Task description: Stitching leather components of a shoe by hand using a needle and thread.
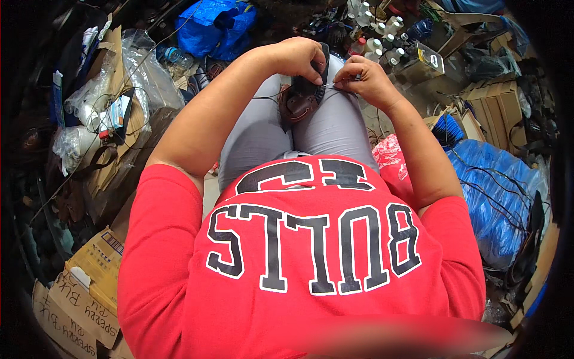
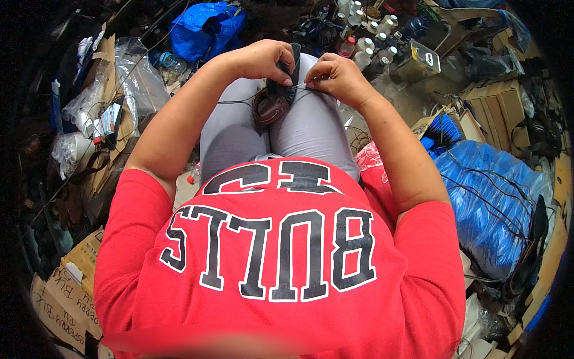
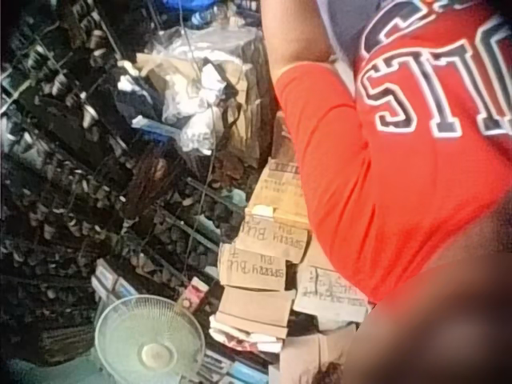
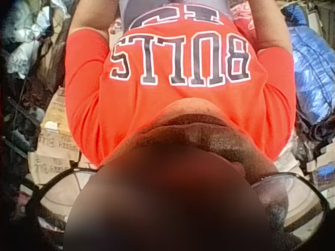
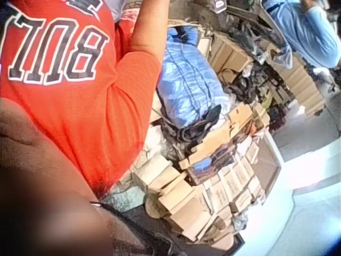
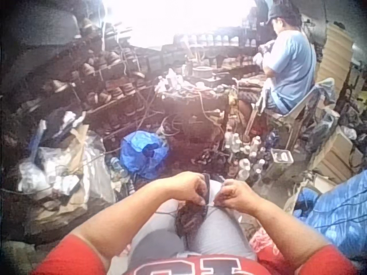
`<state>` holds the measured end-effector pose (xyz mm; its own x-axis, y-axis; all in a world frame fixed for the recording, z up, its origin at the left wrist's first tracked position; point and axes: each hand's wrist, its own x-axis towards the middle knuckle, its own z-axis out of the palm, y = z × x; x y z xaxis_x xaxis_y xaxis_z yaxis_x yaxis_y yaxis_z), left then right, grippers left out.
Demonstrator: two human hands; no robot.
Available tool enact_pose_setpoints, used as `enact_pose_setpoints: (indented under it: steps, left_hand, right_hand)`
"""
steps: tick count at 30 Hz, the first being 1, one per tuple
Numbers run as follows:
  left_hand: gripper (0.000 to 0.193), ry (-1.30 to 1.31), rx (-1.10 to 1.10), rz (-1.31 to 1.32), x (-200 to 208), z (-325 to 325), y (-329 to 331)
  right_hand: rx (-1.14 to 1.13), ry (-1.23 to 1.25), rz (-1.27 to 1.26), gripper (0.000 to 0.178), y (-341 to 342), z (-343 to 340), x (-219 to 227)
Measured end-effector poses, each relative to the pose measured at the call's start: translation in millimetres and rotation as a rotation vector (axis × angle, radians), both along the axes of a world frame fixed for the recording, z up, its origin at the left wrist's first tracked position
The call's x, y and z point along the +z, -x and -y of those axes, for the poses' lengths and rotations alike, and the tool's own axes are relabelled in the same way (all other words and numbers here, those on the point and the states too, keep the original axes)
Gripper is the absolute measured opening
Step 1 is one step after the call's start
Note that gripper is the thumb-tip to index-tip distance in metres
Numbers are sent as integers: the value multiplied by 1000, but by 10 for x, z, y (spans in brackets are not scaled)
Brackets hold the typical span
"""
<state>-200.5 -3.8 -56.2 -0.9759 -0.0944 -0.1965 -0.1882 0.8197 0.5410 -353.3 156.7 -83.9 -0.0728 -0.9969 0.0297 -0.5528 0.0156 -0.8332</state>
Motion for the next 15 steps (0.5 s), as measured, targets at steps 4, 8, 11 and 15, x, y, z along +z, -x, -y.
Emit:
enact_pose_setpoints:
  steps: [4, 8, 11, 15]
  left_hand:
    - [27, -160, 75, 37, -93, 17, 3]
    - [25, -301, 102, 15, -155, 57, -44]
    - [24, -357, 51, -16, -183, 93, -89]
    - [25, -384, -16, 21, -202, 119, -131]
  right_hand:
    - [-15, -4, 60, 11, -48, 0, -98]
    - [-39, 19, 194, 12, -139, -51, -161]
    - [-99, 91, 92, 15, -212, -122, -177]
    - [-127, 117, 47, 18, -343, -239, -156]
